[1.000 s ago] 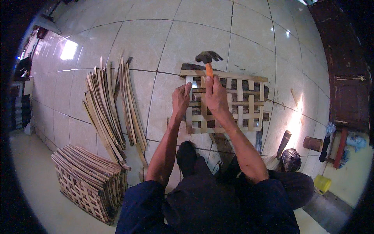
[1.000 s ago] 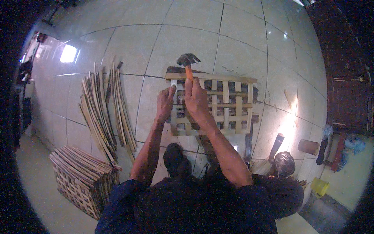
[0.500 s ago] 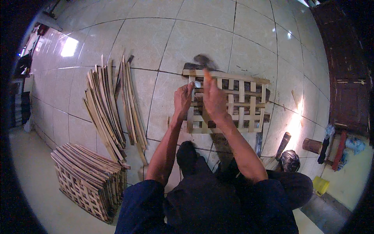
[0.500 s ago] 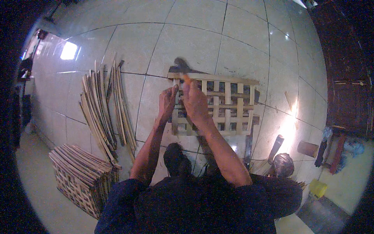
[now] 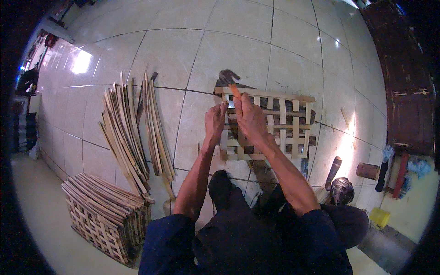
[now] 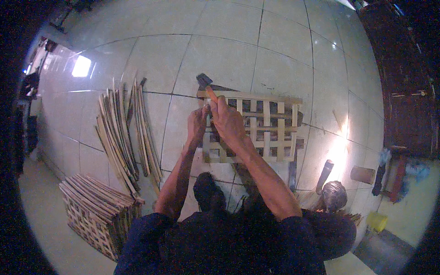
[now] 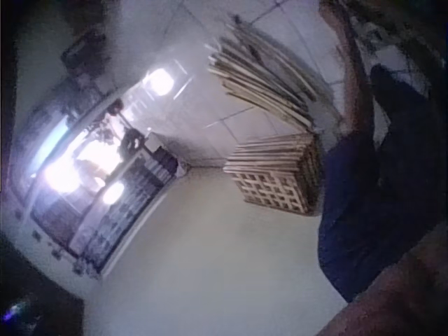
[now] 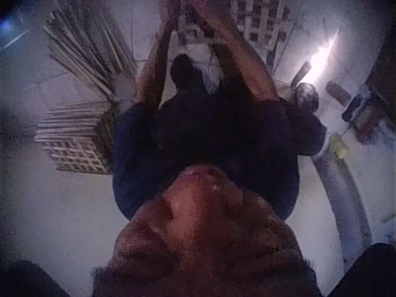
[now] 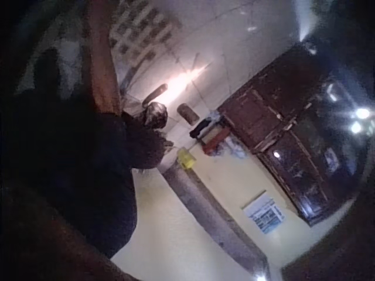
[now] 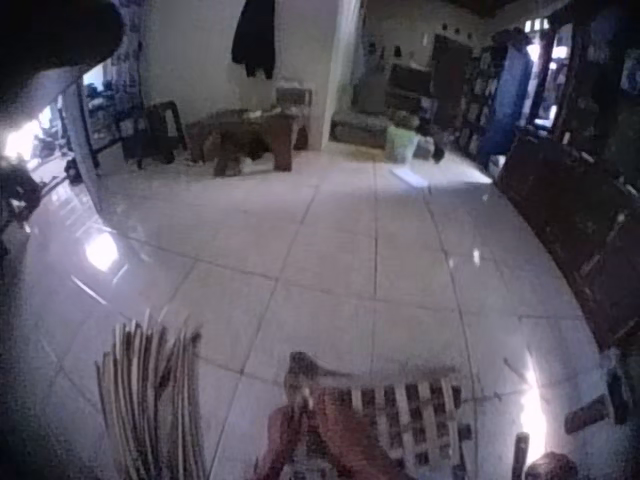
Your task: The person sits on the floor and assembles a wooden lattice by placing thin wooden strips across a frame. They use a hammer to secure the strips in place and adjust the alignment of the lattice throughout the process.
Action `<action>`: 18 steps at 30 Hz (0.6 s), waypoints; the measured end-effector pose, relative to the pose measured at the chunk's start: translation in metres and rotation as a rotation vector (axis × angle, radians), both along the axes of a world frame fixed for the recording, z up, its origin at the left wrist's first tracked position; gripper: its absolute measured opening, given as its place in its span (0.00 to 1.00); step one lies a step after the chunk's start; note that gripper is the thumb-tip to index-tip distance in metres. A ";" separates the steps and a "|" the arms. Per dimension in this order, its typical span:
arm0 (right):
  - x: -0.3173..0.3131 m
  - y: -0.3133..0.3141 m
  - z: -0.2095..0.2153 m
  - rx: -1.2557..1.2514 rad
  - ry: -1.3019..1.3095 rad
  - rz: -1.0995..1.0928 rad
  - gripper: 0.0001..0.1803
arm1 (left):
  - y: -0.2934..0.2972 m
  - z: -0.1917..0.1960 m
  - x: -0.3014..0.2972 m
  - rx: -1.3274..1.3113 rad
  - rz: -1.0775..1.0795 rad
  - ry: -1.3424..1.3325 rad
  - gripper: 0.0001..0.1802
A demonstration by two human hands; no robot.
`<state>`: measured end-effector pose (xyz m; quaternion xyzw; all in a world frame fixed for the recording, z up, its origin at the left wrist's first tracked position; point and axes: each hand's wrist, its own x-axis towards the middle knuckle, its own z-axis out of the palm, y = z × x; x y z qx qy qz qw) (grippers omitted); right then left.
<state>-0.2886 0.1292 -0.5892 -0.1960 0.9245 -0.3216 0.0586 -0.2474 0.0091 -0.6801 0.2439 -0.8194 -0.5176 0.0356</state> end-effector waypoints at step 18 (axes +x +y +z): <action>-0.014 0.309 0.103 0.447 -0.024 -0.117 0.16 | -0.010 -0.009 0.013 0.082 0.068 0.110 0.25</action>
